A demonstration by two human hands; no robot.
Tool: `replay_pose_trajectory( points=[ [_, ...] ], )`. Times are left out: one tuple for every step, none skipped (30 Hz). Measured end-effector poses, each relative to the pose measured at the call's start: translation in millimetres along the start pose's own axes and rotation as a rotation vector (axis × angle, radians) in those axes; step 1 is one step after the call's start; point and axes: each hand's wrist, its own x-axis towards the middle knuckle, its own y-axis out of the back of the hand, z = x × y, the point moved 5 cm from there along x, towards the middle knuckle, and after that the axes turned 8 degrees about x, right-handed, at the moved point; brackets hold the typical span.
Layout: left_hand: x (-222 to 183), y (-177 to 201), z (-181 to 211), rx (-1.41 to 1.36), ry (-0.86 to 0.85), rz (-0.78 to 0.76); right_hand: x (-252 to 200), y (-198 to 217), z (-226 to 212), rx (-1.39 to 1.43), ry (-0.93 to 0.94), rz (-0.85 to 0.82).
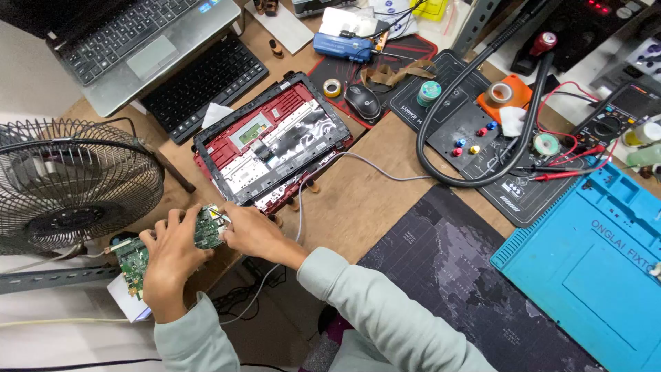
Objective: Repairing a laptop motherboard using a hot air rework station and tweezers
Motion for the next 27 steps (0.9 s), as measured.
replay_pose_trajectory(
  points=[
    [-0.3,3.6,3.4,0.004,-0.009,0.003,-3.6,4.8,-0.6,0.002,0.0,0.01],
    [-0.6,7.9,7.1,0.004,-0.028,0.017,-7.1,9.6,-2.3,-0.01,0.02,0.022],
    [-0.2,11.8,11.7,0.0,-0.049,0.031,-10.8,15.2,-3.8,-0.025,0.038,0.034],
    [1.5,14.4,17.9,0.001,-0.06,0.035,-18.5,22.9,-8.0,-0.026,0.036,0.045],
    [3.0,17.5,24.5,0.018,-0.071,0.047,-26.4,30.0,-13.1,-0.021,0.057,0.043],
    [4.5,20.8,31.3,0.036,-0.082,0.058,-34.4,37.0,-18.1,-0.016,0.078,0.041],
    [6.3,22.6,38.2,0.037,-0.092,0.063,-42.2,44.4,-18.9,-0.017,0.079,0.051],
    [8.0,24.2,45.6,0.032,-0.115,0.062,-49.9,51.1,-20.0,-0.046,0.083,0.053],
    [10.2,26.3,53.6,0.029,-0.137,0.064,-57.5,58.5,-20.9,-0.075,0.09,0.055],
    [14.5,27.7,62.0,0.031,-0.145,0.072,-62.0,65.2,-20.8,-0.077,0.092,0.066],
    [16.9,28.3,70.2,0.05,-0.182,0.083,-66.9,70.5,-21.2,-0.071,0.099,0.09],
    [19.5,28.9,78.5,0.069,-0.218,0.094,-71.5,75.8,-21.4,-0.065,0.106,0.114],
    [14.8,39.2,89.9,0.074,-0.223,0.097,-72.0,80.6,-15.6,-0.063,0.108,0.121],
    [9.8,48.6,102.7,0.068,-0.255,0.084,-72.2,85.8,-9.0,-0.113,0.089,0.14],
    [4.2,56.9,114.7,0.059,-0.286,0.07,-72.4,90.3,-2.3,-0.164,0.069,0.157],
    [4.8,58.1,122.2,0.061,-0.29,0.072,-72.7,94.7,2.5,-0.165,0.069,0.162],
    [4.5,60.9,131.3,0.082,-0.326,0.108,-73.3,99.6,8.0,-0.189,0.057,0.184],
    [4.0,63.5,140.4,0.104,-0.363,0.145,-73.9,104.5,13.5,-0.214,0.045,0.206],
    [9.8,58.2,145.7,0.107,-0.368,0.146,-76.5,107.8,17.5,-0.212,0.044,0.212],
    [15.3,52.4,151.9,0.152,-0.387,0.148,-79.3,111.9,22.3,-0.218,0.026,0.231],
    [21.0,46.7,159.3,0.198,-0.407,0.151,-82.5,117.1,27.5,-0.224,0.008,0.25],
    [22.4,46.8,169.6,0.201,-0.412,0.153,-88.9,124.1,30.0,-0.223,0.007,0.256],
    [23.0,46.5,181.8,0.207,-0.456,0.157,-96.0,132.1,31.6,-0.234,0.018,0.285],
    [23.0,46.0,194.1,0.212,-0.5,0.161,-103.6,139.9,33.3,-0.246,0.028,0.315],
    [21.9,47.3,208.0,0.214,-0.51,0.162,-112.6,148.4,36.9,-0.245,0.023,0.323],
    [19.4,49.0,223.6,0.209,-0.555,0.171,-122.3,157.9,40.7,-0.274,0.006,0.35],
    [17.8,51.9,240.8,0.201,-0.604,0.183,-132.5,169.3,43.7,-0.307,-0.014,0.38]
  ],
)
